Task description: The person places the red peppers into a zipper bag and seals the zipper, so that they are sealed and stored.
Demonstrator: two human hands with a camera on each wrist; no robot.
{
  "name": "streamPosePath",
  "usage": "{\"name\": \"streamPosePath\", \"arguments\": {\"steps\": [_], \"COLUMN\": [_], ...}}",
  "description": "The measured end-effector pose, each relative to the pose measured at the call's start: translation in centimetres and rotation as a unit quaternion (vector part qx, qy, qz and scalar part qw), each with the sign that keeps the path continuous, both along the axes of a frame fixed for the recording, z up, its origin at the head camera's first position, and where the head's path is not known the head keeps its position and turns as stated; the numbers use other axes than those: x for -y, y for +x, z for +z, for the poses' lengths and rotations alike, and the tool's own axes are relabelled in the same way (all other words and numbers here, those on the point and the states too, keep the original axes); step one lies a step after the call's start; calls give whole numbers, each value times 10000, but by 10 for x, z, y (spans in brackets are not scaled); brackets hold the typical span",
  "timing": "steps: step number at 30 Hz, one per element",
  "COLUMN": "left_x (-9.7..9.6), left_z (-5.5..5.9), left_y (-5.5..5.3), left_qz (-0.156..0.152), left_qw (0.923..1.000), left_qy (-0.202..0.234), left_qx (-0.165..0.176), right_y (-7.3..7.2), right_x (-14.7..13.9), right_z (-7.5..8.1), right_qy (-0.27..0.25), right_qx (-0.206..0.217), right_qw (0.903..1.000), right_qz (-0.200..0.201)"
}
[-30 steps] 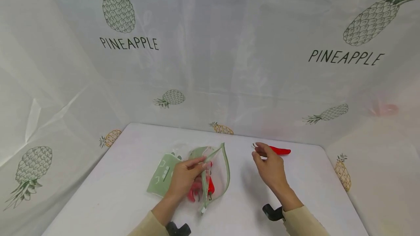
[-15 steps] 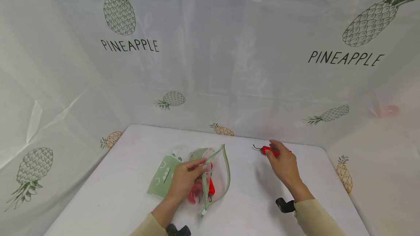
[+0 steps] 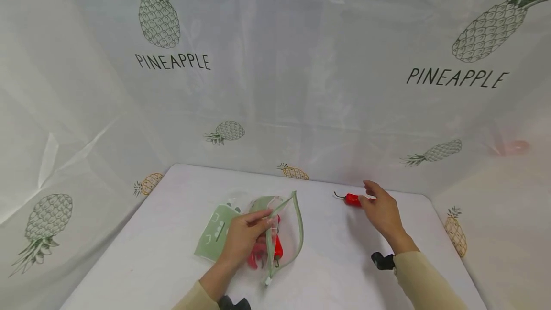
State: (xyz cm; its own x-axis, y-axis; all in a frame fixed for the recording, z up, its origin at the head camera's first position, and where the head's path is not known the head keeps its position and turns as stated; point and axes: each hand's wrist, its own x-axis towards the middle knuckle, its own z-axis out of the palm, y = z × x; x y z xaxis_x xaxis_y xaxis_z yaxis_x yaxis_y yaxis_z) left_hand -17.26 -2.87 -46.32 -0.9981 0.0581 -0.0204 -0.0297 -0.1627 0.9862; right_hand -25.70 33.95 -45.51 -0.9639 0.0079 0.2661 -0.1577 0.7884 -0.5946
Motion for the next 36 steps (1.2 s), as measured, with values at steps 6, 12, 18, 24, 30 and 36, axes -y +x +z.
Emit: {"name": "streamPosePath", "arguments": {"steps": [6, 12, 18, 24, 30, 36], "left_x": [0, -2, -2, -1, 0, 2], "left_z": [-2, -2, -3, -4, -5, -7], "left_y": [-1, -1, -1, -1, -1, -1], "left_qz": [42, 27, -19, -8, -59, -122], "left_qw": [9999, 10000, 9999, 10000, 10000, 9999], "left_qy": [-96, -13, 120, -1, -63, -27], "left_qx": [-80, -9, 49, 58, 3, -45], "right_y": [-16, -28, -35, -44, -48, -51], "right_x": [-12, -20, -23, -27, -28, -24], "right_z": [-10, -18, -24, -38, -55, -67], "right_qy": [47, 137, 33, -54, 251, 468], "right_qx": [123, 499, 948, 1412, 1399, 1357], "right_qw": [9995, 9981, 9945, 9890, 9889, 9893], "right_qz": [285, 342, 435, 443, 428, 251]}}
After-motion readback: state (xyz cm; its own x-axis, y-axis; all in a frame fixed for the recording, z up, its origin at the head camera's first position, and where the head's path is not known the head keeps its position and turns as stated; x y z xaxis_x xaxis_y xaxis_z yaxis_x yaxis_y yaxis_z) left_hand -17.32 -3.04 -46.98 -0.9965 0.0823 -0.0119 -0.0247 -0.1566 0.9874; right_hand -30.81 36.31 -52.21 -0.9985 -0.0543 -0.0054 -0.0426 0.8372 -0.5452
